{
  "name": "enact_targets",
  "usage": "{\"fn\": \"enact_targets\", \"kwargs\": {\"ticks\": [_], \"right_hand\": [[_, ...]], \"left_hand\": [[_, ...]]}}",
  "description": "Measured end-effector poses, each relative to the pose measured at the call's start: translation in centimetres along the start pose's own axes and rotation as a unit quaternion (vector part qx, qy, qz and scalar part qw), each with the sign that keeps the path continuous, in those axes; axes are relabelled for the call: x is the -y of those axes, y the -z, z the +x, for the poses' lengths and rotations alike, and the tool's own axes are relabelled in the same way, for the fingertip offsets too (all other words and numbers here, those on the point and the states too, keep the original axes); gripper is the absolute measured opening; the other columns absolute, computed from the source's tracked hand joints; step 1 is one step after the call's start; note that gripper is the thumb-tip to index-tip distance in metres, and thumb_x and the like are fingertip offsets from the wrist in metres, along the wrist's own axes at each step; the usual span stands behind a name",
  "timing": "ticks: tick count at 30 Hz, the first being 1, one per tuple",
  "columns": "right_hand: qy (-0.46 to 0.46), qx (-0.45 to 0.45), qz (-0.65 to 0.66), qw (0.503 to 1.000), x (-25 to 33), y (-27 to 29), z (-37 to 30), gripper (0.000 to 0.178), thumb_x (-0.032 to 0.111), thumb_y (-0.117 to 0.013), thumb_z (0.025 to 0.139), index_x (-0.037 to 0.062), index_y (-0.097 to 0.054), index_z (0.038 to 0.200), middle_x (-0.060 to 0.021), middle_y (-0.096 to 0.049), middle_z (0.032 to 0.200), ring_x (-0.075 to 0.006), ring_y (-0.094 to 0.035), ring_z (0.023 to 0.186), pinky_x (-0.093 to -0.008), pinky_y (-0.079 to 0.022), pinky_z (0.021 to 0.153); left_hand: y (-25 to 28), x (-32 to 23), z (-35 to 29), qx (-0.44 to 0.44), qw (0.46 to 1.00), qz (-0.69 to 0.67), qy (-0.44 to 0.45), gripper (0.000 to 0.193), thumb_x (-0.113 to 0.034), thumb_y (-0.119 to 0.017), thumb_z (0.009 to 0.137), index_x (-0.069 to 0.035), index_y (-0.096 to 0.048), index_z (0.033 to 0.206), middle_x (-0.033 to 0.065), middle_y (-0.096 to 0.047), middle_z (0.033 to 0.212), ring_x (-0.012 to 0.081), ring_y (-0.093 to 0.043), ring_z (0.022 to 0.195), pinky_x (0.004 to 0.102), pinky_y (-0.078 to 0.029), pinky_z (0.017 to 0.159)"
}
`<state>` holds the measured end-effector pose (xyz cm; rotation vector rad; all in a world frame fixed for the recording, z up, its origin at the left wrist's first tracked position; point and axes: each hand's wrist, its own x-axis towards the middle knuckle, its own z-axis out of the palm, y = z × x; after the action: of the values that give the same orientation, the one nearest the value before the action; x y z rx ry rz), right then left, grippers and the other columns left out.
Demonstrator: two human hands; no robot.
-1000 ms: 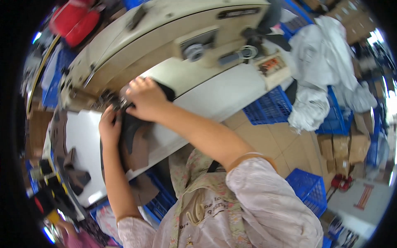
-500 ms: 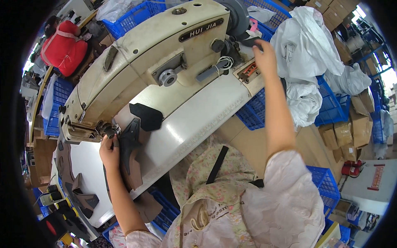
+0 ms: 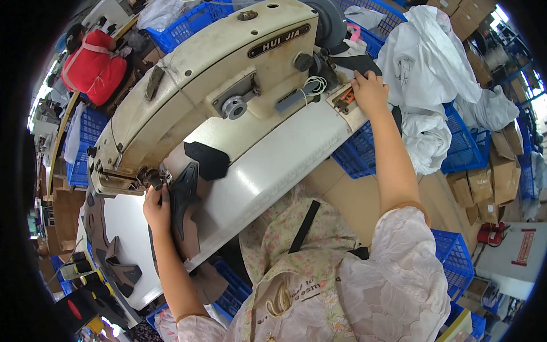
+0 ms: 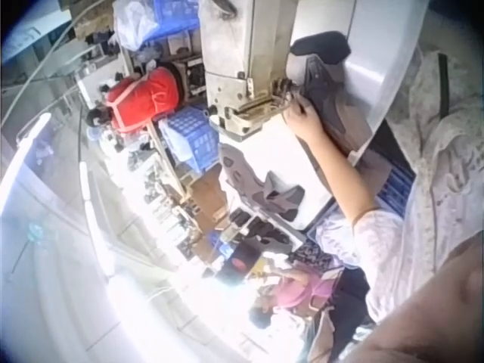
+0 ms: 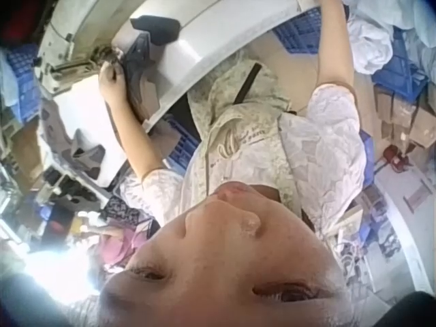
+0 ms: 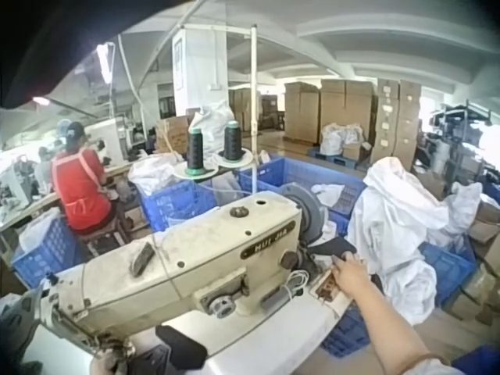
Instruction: The recorder uses an industrial sewing machine to stitch together various material components to assemble a shoe upper.
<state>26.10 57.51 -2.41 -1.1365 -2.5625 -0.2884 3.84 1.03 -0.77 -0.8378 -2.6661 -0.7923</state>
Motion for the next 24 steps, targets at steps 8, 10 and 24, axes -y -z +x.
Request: {"fn": "enact_targets", "kwargs": {"ticks": [8,10,24], "right_hand": [[0.024,0.029,0.191,0.981,-3.3,-2.7,3.0,0.037,0.039,-0.053,0.093,0.0213,-0.065,0.123,-0.0079,-0.059,0.127,-0.0319,-0.053,0.120,-0.0473,-0.040,0.102],[0.020,0.056,0.176,0.982,-1.9,-2.0,2.9,0.038,0.039,-0.052,0.093,0.0200,-0.065,0.123,-0.0074,-0.059,0.129,-0.0320,-0.053,0.121,-0.0462,-0.040,0.102],[0.080,0.080,0.258,0.959,-1.8,-0.4,2.3,0.041,0.023,-0.057,0.090,0.0113,-0.059,0.129,-0.0099,-0.059,0.133,-0.0284,-0.055,0.122,-0.0379,-0.040,0.105]], "left_hand": [[-0.5,0.4,0.4,0.000,1.000,-0.027,-0.004,0.014,-0.012,-0.067,0.084,0.000,-0.070,0.089,0.0177,-0.070,0.103,0.0344,-0.065,0.098,0.0401,-0.050,0.087],[-0.3,0.5,0.1,-0.001,0.999,-0.033,0.004,0.013,-0.012,-0.067,0.083,0.000,-0.070,0.088,0.0181,-0.070,0.102,0.0342,-0.066,0.098,0.0403,-0.050,0.087],[-0.4,0.4,0.0,-0.016,1.000,-0.010,-0.009,0.014,-0.012,-0.067,0.083,0.000,-0.071,0.090,0.0178,-0.070,0.102,0.0342,-0.066,0.094,0.0404,-0.051,0.085]]}}
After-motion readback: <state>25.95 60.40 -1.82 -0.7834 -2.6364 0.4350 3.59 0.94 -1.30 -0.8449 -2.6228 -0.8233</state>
